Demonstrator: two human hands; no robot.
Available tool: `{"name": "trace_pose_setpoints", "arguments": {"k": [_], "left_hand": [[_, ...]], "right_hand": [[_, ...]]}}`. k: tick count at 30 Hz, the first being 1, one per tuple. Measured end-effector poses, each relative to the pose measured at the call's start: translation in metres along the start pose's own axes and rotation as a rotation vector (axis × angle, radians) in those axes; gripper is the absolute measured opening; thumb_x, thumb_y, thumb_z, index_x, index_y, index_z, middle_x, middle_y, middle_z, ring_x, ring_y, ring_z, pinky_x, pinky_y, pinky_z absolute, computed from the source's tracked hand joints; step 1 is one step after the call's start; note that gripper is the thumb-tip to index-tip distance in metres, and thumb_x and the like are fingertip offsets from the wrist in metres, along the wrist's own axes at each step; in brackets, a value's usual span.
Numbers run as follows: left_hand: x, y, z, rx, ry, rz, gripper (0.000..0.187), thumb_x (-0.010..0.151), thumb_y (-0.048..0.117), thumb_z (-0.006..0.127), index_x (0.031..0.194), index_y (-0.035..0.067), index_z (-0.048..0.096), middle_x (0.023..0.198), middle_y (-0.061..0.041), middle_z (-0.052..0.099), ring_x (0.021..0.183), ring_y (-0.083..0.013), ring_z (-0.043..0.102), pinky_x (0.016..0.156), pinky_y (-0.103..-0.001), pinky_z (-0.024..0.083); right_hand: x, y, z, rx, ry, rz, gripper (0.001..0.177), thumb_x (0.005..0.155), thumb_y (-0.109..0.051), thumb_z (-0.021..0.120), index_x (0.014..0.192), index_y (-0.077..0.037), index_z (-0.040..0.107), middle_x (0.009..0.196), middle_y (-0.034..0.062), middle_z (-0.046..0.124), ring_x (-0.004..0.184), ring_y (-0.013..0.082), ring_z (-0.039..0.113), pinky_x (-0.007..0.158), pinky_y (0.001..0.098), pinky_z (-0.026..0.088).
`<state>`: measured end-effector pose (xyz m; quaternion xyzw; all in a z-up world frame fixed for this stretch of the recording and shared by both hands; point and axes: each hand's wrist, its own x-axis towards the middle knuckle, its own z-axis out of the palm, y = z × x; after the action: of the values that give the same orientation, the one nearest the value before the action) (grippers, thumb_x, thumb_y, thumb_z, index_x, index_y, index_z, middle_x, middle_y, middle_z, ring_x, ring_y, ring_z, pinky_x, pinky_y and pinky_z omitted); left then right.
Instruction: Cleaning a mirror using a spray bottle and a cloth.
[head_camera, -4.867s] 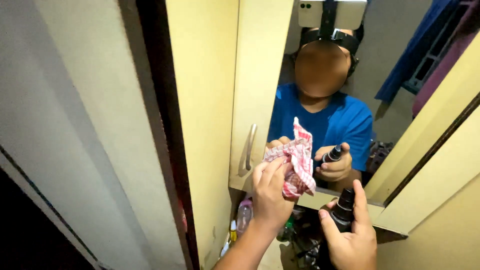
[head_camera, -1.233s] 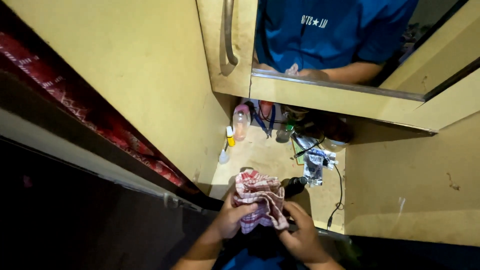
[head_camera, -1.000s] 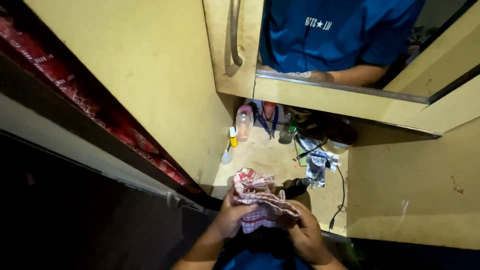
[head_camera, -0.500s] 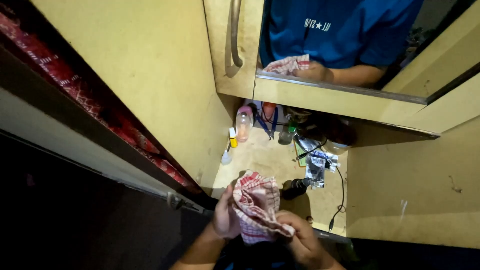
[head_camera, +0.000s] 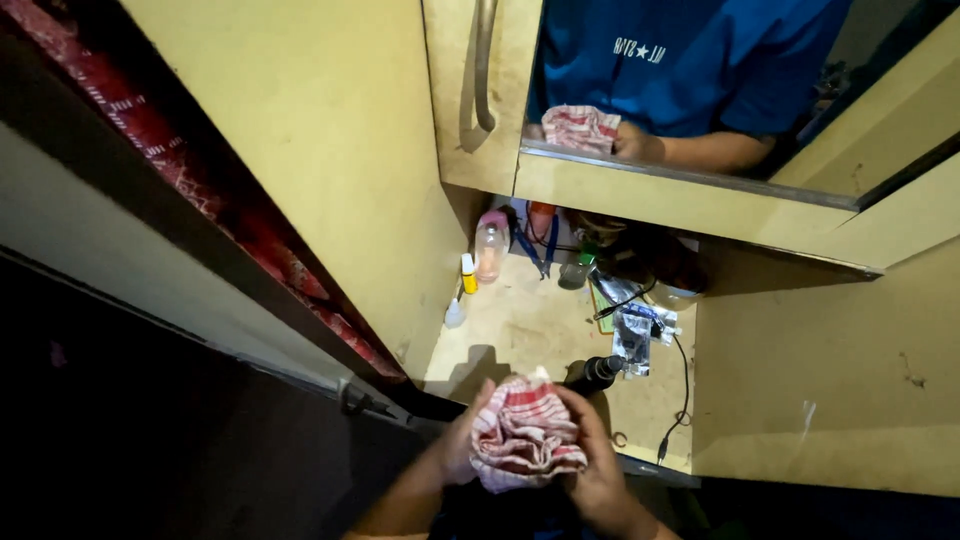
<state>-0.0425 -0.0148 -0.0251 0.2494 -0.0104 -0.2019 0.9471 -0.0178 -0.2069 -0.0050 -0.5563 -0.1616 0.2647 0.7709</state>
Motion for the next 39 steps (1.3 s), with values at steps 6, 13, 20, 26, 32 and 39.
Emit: {"name": "trace_pose_setpoints", "arguments": {"k": [6, 13, 20, 26, 32, 39], "left_hand": [[0.005, -0.019, -0.007, 0.400, 0.259, 0.451, 0.051, 0.108, 0.045, 0.033, 0.132, 0.004, 0.050, 0.120, -0.017, 0.063, 0.108, -0.0217, 0.065, 0.094, -0.037, 0.054], [-0.003, -0.029, -0.036, 0.474, 0.352, 0.544, 0.071, 0.107, 0.057, 0.030, 0.130, -0.005, 0.056, 0.118, -0.015, 0.069, 0.108, -0.0215, 0.068, 0.097, -0.034, 0.055], [-0.018, -0.019, -0.007, 0.607, 0.217, 0.387, 0.043, 0.097, 0.019, 0.064, 0.134, 0.000, 0.056, 0.119, -0.008, 0.070, 0.107, -0.0133, 0.066, 0.096, -0.033, 0.054], [-0.027, -0.005, 0.011, 0.669, 0.220, 0.241, 0.026, 0.096, 0.005, 0.069, 0.122, -0.001, 0.068, 0.109, -0.004, 0.074, 0.099, -0.0103, 0.067, 0.091, -0.031, 0.056], [-0.029, 0.024, 0.053, 1.055, 0.211, 0.139, 0.026, 0.088, 0.011, 0.075, 0.113, 0.003, 0.074, 0.101, -0.003, 0.076, 0.093, -0.0076, 0.068, 0.086, -0.029, 0.056], [-0.019, 0.021, 0.038, 1.139, 0.338, 0.166, 0.038, 0.082, 0.019, 0.082, 0.115, 0.003, 0.071, 0.104, -0.004, 0.074, 0.094, -0.0133, 0.070, 0.087, -0.036, 0.057]], "right_hand": [[-0.006, 0.040, -0.028, 0.061, -0.112, -0.037, 0.058, 0.095, -0.009, 0.067, 0.148, 0.000, 0.044, 0.138, 0.0147, 0.061, 0.127, 0.0244, 0.059, 0.110, 0.0404, 0.047], [-0.005, 0.076, -0.069, -0.059, 0.042, -0.085, 0.058, 0.087, -0.006, 0.073, 0.141, -0.001, 0.052, 0.130, 0.0120, 0.065, 0.121, 0.0225, 0.061, 0.105, 0.0392, 0.047], [0.000, 0.041, -0.047, 0.057, 0.004, -0.019, 0.066, 0.085, -0.018, 0.079, 0.142, -0.001, 0.051, 0.132, 0.0118, 0.067, 0.120, 0.0232, 0.064, 0.103, 0.0410, 0.051], [-0.015, 0.109, -0.116, -0.012, -0.277, 0.095, 0.092, 0.076, -0.023, 0.087, 0.151, -0.007, 0.037, 0.147, 0.0105, 0.055, 0.134, 0.0223, 0.056, 0.113, 0.0400, 0.044], [-0.018, 0.077, -0.088, -0.196, -0.503, 0.094, 0.077, 0.084, -0.022, 0.086, 0.149, -0.010, 0.048, 0.148, 0.0101, 0.059, 0.136, 0.0235, 0.056, 0.114, 0.0409, 0.043], [-0.005, 0.022, -0.048, -0.046, -0.131, 0.133, 0.063, 0.083, -0.007, 0.076, 0.142, -0.002, 0.052, 0.136, 0.0116, 0.065, 0.124, 0.0223, 0.062, 0.106, 0.0383, 0.049]]}}
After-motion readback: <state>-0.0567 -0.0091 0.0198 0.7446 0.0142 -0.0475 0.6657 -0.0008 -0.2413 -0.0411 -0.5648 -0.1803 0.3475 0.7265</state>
